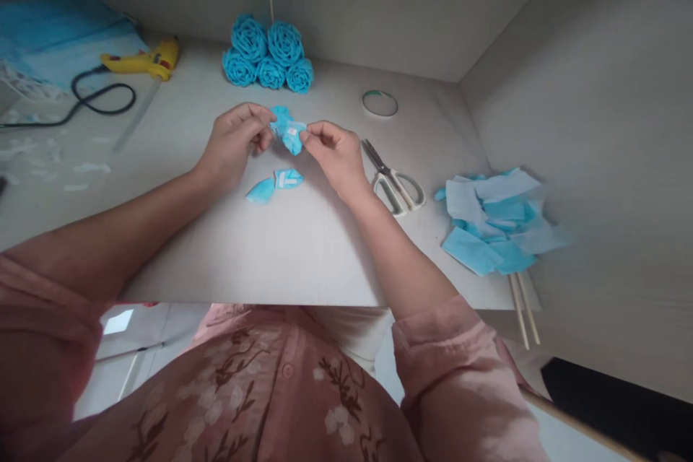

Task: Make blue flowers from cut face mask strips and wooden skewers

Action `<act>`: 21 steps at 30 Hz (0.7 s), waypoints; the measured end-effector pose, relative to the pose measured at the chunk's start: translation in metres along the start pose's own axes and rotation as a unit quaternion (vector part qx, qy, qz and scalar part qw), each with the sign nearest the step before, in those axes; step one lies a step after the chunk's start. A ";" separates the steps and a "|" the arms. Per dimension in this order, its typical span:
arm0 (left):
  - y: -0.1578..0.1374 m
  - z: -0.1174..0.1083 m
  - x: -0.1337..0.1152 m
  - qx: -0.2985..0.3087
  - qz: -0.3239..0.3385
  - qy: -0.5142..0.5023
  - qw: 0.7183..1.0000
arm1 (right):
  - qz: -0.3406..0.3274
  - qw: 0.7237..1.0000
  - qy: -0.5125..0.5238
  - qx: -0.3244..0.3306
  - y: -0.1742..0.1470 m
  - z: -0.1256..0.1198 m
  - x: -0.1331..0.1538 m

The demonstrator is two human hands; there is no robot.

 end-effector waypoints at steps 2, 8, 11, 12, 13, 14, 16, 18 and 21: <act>0.001 0.002 0.000 0.011 -0.005 0.001 1.000 | 0.016 0.999 0.026 0.013 0.000 0.003 -0.002; -0.004 0.014 0.002 0.082 -0.015 0.038 0.996 | 0.040 0.998 0.031 0.037 -0.003 0.008 -0.004; -0.004 0.012 0.001 0.077 -0.007 0.038 0.996 | 0.035 0.998 0.026 0.048 -0.003 0.010 -0.003; -0.004 0.011 0.001 0.074 -0.004 0.036 0.997 | 0.034 0.998 0.025 0.050 -0.002 0.010 -0.003; -0.004 0.011 0.000 0.071 -0.002 0.035 0.997 | 0.034 0.998 0.026 0.051 -0.002 0.010 -0.003; -0.004 0.011 0.000 0.070 0.000 0.035 0.997 | 0.036 0.998 0.028 0.051 -0.002 0.010 -0.003; -0.004 0.012 0.000 0.069 0.001 0.038 0.997 | 0.043 0.997 0.037 0.052 -0.003 0.010 -0.003; -0.005 0.013 0.000 0.068 0.003 0.041 0.997 | 0.049 0.996 0.040 0.061 -0.003 0.012 -0.003; -0.006 0.014 -0.001 0.062 0.003 0.045 0.997 | 0.055 0.995 0.026 0.076 -0.004 0.015 -0.003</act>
Point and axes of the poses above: each hand's wrist, its own y-axis towards the middle knuckle, its own z-axis out of the palm, x = y × z, the point moved 9 cm from there along y, towards the middle knuckle, and after that the axes turned 5 degrees about -z, right-handed, at the moved point
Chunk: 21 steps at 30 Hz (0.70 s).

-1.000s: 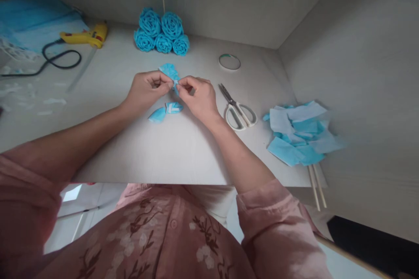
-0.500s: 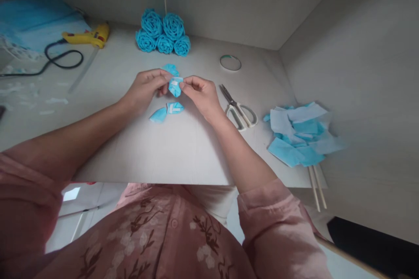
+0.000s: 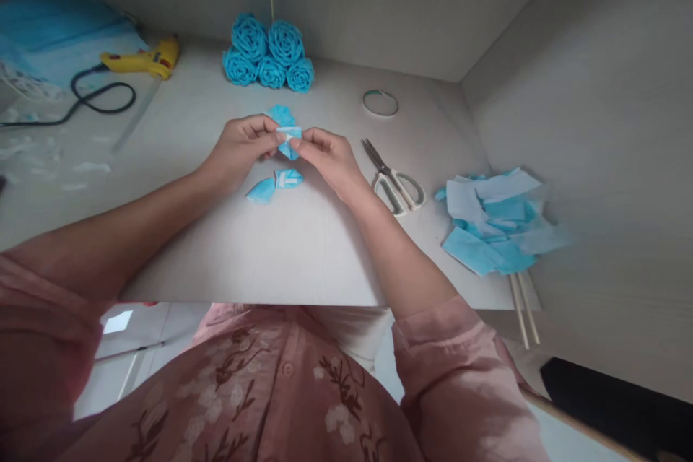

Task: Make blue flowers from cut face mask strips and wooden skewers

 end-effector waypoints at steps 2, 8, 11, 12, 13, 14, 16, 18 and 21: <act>0.000 0.001 0.000 -0.001 -0.003 -0.001 1.000 | 0.001 1.000 -0.012 -0.007 0.000 0.000 -0.001; -0.002 0.005 0.001 0.025 -0.009 -0.004 1.000 | -0.013 0.999 -0.025 -0.019 0.002 -0.002 -0.001; -0.001 0.004 0.003 0.025 -0.011 -0.010 1.000 | -0.007 1.000 -0.018 -0.012 0.002 -0.002 0.002; 0.000 0.003 0.004 0.022 -0.010 -0.015 1.000 | -0.006 1.000 -0.014 -0.010 0.002 -0.002 0.003; 0.001 0.002 0.004 0.019 -0.008 -0.021 1.000 | -0.005 1.000 -0.011 -0.007 0.001 -0.002 0.004; 0.001 0.001 0.004 0.016 -0.007 -0.028 0.999 | -0.005 1.000 -0.010 -0.005 0.001 -0.002 0.005; 0.002 0.000 0.004 0.012 -0.007 -0.040 0.999 | -0.004 1.000 -0.010 -0.003 0.001 -0.003 0.005; 0.002 -0.001 0.005 0.009 -0.009 -0.053 0.999 | -0.007 1.000 -0.007 0.003 0.000 -0.002 0.005; 0.002 -0.001 0.005 0.005 -0.015 -0.064 0.998 | -0.014 1.000 -0.001 0.008 0.000 0.000 0.005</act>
Point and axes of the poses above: each hand's wrist, its own y-axis towards the middle knuckle, its own z-axis out of the palm, x = y × z, the point moved 9 cm from there along y, towards the middle knuckle, and after that the axes turned 5 degrees about -z, right-handed, at the moved point
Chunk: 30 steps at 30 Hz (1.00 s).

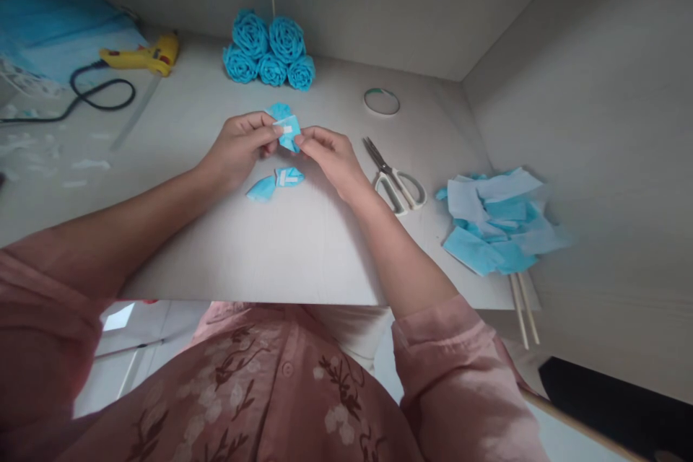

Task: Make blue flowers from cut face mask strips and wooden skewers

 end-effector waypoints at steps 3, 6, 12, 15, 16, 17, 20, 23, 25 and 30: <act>0.000 0.000 0.002 -0.001 -0.004 0.002 1.000 | 0.006 1.000 -0.006 -0.012 0.000 -0.002 0.000; 0.001 0.000 0.004 0.002 -0.005 0.001 1.000 | 0.016 1.000 0.005 -0.015 0.000 -0.002 -0.001; 0.003 -0.002 0.011 -0.002 -0.024 -0.029 0.999 | 0.015 0.999 0.026 0.015 0.000 0.003 -0.004; 0.005 -0.002 0.010 -0.005 -0.019 -0.021 1.000 | 0.010 0.999 0.030 0.006 0.000 0.001 -0.005; 0.005 -0.002 0.010 -0.006 -0.016 -0.020 1.000 | 0.009 0.999 0.033 0.001 0.000 0.000 -0.005; 0.005 -0.003 0.010 -0.009 -0.014 -0.022 1.000 | 0.008 0.999 0.035 -0.004 0.000 -0.001 -0.004; 0.006 -0.004 0.011 -0.017 -0.014 -0.032 0.999 | 0.008 0.999 0.031 -0.019 0.000 -0.003 -0.004; 0.006 -0.002 0.012 -0.008 -0.019 -0.025 0.999 | 0.011 0.999 0.022 -0.035 0.001 -0.006 -0.006; 0.007 -0.001 0.012 0.001 -0.020 -0.029 0.999 | 0.010 0.999 0.016 -0.051 0.002 -0.010 -0.007; 0.012 -0.004 0.014 0.003 -0.064 -0.073 0.995 | 0.007 0.998 0.003 -0.061 0.003 -0.014 -0.004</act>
Point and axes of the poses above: each hand's wrist, its own y-axis towards the middle knuckle, its own z-axis out of the palm, x = y × z, the point moved 9 cm from there along y, towards the middle knuckle, and after that the axes turned 5 degrees about -z, right-handed, at the moved point
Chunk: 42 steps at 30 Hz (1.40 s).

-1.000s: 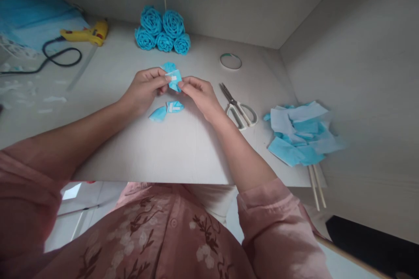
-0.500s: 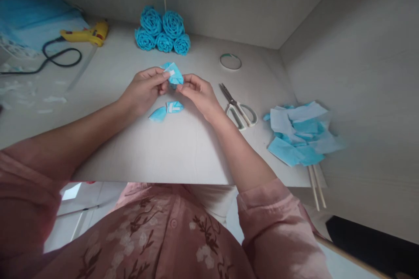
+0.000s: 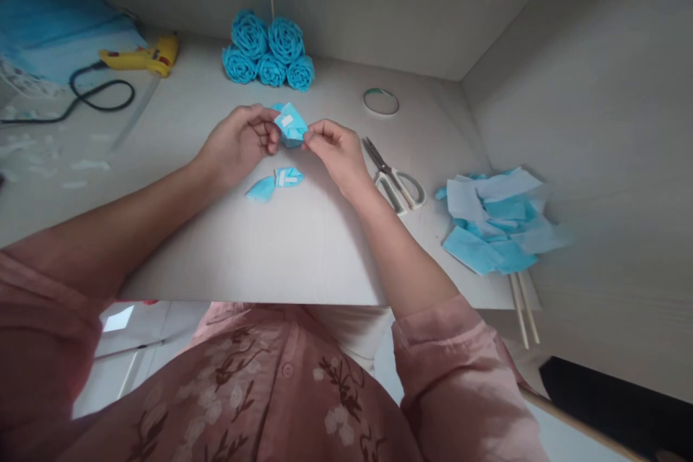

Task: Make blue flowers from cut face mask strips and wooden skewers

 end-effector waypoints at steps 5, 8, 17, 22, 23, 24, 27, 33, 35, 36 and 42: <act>-0.003 -0.002 -0.009 0.005 0.017 0.014 1.000 | -0.002 0.997 -0.044 0.059 -0.004 0.010 0.008; -0.005 -0.001 -0.010 0.017 0.031 0.045 0.998 | -0.008 0.996 -0.058 0.068 -0.005 0.011 0.010; -0.007 0.004 -0.004 0.045 0.023 0.068 0.996 | -0.006 1.000 0.020 0.003 0.003 -0.006 0.002; -0.008 0.007 -0.005 0.041 0.016 0.042 0.998 | 0.023 0.998 0.064 -0.004 0.004 -0.004 -0.007; -0.008 0.007 -0.006 0.036 0.016 0.029 0.999 | 0.024 0.997 0.071 0.001 0.003 -0.002 -0.007; -0.008 0.006 -0.007 0.031 0.015 0.017 0.999 | 0.023 0.997 0.075 0.007 0.002 0.001 -0.006; -0.009 0.006 -0.008 0.023 0.011 -0.005 1.000 | 0.011 0.997 0.067 0.031 -0.002 0.007 -0.001; -0.012 0.011 -0.005 0.032 0.002 -0.002 0.999 | -0.004 0.998 0.064 0.025 -0.003 0.008 -0.001; -0.011 0.011 -0.004 0.030 0.001 0.002 1.000 | -0.006 0.998 0.054 0.020 -0.002 0.007 -0.003; -0.011 0.009 -0.004 0.024 0.003 0.006 1.000 | -0.008 0.999 0.050 0.018 -0.002 0.006 -0.003; -0.016 -0.005 -0.030 -0.077 0.152 0.106 0.980 | -0.013 1.000 0.011 -0.009 -0.002 0.002 -0.001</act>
Point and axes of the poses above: each hand's wrist, its own y-axis towards the middle knuckle, its own z-axis out of the palm, x = y × z, the point moved 9 cm from there along y, towards the middle knuckle, and after that the axes turned 5 degrees about -z, right-handed, at the moved point
